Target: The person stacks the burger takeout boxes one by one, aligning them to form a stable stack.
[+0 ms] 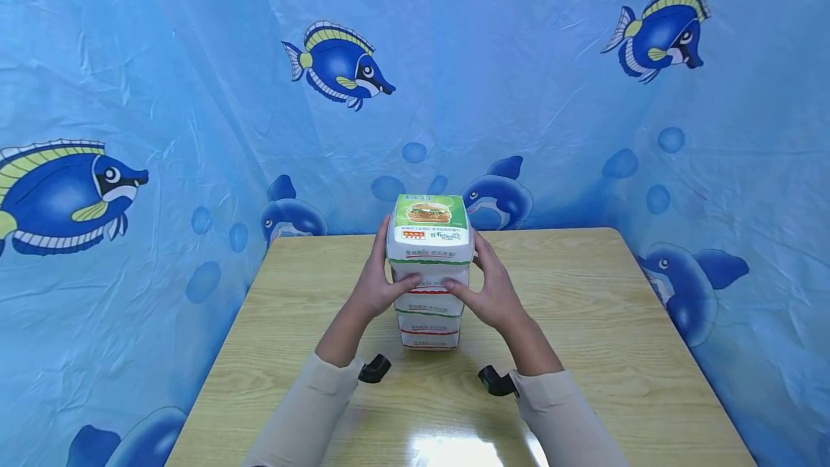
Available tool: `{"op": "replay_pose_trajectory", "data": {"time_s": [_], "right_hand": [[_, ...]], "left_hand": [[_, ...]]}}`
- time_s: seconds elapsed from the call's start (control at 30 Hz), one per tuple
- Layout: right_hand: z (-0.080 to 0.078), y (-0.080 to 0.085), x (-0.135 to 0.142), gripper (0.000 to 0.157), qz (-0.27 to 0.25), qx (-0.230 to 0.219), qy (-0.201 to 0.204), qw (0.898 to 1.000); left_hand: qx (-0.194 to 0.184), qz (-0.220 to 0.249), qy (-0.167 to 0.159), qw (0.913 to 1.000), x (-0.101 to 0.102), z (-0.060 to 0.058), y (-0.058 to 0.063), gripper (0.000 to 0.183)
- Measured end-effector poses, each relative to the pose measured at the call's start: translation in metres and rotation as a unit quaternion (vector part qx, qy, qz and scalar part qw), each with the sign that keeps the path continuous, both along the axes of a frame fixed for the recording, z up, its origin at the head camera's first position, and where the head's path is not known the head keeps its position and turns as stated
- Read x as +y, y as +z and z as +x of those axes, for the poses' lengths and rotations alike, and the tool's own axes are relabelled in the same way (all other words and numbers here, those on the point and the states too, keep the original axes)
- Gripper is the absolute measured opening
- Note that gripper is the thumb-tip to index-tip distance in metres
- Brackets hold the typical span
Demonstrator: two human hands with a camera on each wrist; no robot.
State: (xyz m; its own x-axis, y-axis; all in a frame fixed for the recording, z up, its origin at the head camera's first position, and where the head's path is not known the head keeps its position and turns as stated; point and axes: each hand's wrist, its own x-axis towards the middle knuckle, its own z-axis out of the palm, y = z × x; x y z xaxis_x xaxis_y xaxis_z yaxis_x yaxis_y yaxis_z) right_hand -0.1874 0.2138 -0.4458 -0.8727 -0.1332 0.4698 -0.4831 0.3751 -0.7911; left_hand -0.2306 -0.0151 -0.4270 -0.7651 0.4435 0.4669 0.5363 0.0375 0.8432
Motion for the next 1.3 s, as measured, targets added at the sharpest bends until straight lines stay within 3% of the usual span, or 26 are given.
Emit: {"op": "replay_pose_trajectory", "data": {"time_s": [0.1, 0.23, 0.5, 0.73, 1.3], "right_hand": [[-0.007, -0.012, 0.005, 0.092, -0.001, -0.002, -0.005, 1.0], [-0.008, -0.016, 0.008, 0.088, -0.008, 0.003, -0.003, 1.0], [-0.008, -0.017, 0.008, 0.084, -0.02, -0.003, 0.001, 1.0], [0.011, 0.016, -0.002, 0.076, -0.021, -0.011, -0.001, 1.0], [0.013, 0.014, -0.003, 0.076, -0.01, -0.018, -0.008, 1.0]], "left_hand": [[0.008, 0.001, 0.003, 1.0, 0.002, -0.006, -0.01, 0.107], [0.015, 0.0, 0.008, 0.9999, 0.006, -0.015, -0.022, 0.107], [0.017, -0.002, 0.018, 0.9997, 0.008, -0.016, -0.023, 0.107], [0.02, -0.014, 0.025, 0.9994, 0.009, -0.015, -0.021, 0.109], [0.023, -0.025, 0.033, 0.9989, 0.004, -0.019, -0.027, 0.112]]}}
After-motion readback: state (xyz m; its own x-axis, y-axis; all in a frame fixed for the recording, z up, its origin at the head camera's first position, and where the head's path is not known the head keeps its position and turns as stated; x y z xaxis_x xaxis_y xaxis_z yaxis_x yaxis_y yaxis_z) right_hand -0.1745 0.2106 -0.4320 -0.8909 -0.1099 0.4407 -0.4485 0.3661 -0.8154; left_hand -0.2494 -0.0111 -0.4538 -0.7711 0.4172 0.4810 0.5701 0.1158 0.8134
